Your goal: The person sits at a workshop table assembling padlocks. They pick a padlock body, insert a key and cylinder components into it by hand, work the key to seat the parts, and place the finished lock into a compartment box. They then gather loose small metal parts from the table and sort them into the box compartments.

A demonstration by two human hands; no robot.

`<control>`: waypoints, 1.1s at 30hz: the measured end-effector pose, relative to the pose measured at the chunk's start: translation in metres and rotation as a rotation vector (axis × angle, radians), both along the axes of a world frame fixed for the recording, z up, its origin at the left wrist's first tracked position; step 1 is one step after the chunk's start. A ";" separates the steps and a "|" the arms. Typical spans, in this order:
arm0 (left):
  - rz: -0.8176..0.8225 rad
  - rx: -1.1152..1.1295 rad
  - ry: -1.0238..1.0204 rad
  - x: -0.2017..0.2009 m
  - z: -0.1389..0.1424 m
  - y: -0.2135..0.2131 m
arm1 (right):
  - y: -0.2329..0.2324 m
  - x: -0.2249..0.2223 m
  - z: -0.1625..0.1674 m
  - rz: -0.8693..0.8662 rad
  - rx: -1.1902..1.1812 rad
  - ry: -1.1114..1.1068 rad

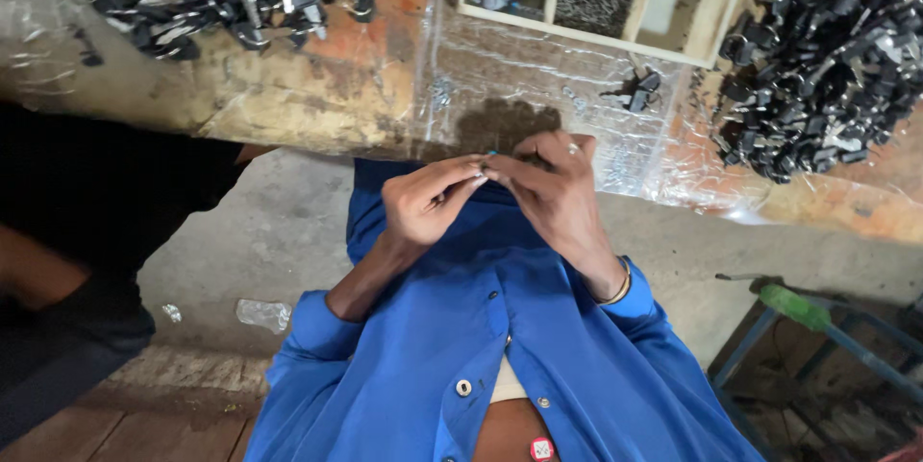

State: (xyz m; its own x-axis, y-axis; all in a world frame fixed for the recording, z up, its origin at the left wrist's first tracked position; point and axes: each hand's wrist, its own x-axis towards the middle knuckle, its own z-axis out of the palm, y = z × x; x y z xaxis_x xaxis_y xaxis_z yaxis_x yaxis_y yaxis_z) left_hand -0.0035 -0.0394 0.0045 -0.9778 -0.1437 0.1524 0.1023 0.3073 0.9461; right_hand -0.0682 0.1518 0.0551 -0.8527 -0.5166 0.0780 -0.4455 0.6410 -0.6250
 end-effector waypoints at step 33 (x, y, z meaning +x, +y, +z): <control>0.060 0.308 -0.109 0.013 0.001 -0.006 | 0.020 0.011 0.008 0.038 0.104 0.134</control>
